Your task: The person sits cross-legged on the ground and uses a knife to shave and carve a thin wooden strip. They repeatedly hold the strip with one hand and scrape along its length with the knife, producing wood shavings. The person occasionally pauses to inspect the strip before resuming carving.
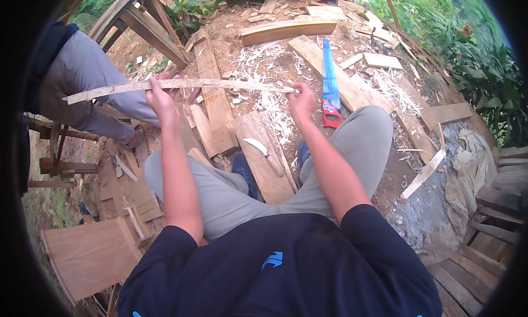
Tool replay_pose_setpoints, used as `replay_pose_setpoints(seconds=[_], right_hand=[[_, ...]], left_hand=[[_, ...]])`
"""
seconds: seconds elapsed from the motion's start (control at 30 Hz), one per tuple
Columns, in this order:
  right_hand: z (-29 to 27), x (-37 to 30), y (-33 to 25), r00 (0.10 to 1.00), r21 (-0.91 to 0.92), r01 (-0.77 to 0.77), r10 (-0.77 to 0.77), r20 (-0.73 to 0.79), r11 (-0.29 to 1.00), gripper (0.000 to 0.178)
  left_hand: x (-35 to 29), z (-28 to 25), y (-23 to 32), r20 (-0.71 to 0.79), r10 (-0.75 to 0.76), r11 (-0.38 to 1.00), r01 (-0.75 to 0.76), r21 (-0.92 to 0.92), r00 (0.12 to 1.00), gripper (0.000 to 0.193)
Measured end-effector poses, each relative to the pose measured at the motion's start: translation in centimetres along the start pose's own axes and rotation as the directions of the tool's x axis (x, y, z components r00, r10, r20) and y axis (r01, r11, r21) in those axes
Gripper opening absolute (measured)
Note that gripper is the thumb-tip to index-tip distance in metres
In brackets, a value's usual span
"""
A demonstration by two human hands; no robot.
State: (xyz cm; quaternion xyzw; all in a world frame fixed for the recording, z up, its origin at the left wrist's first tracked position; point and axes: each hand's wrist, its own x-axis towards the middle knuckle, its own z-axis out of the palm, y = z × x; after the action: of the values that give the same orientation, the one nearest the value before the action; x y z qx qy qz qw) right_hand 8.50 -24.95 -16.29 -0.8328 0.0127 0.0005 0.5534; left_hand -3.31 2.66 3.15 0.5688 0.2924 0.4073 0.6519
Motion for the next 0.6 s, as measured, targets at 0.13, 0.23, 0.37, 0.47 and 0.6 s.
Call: replay_pose_setpoints(seconds=[0.13, 0.23, 0.37, 0.47, 0.6], right_hand=[[0.1, 0.3, 0.5, 0.989, -0.125, 0.14, -0.143, -0.021, 0.982, 0.029], [-0.4, 0.1, 0.9, 0.99, -0.136, 0.132, -0.136, -0.021, 0.982, 0.03], [-0.2, -0.4, 0.5, 0.99, -0.283, 0.128, -0.105, 0.096, 0.951, 0.035], [-0.8, -1.2, 0.2, 0.952, -0.36, 0.298, -0.249, 0.178, 0.884, 0.046], [-1.1, -2.4, -4.9, 0.776, -0.087, 0.603, -0.558, 0.295, 0.793, 0.055]], left_hand=[[1.0, 0.0, 0.2, -0.046, -0.005, 0.999, 0.004, -0.034, 0.999, 0.048], [1.9, 0.1, -1.1, -0.025, -0.007, 0.991, 0.004, -0.136, 1.0, 0.038], [2.1, -0.5, -1.6, 0.012, 0.003, 0.994, -0.001, -0.109, 1.0, 0.035], [1.1, -0.2, -2.6, 0.05, -0.029, 0.997, 0.033, -0.065, 0.998, 0.033], [0.0, 1.1, -2.2, 0.084, 0.025, 0.999, -0.021, -0.042, 0.996, 0.031]])
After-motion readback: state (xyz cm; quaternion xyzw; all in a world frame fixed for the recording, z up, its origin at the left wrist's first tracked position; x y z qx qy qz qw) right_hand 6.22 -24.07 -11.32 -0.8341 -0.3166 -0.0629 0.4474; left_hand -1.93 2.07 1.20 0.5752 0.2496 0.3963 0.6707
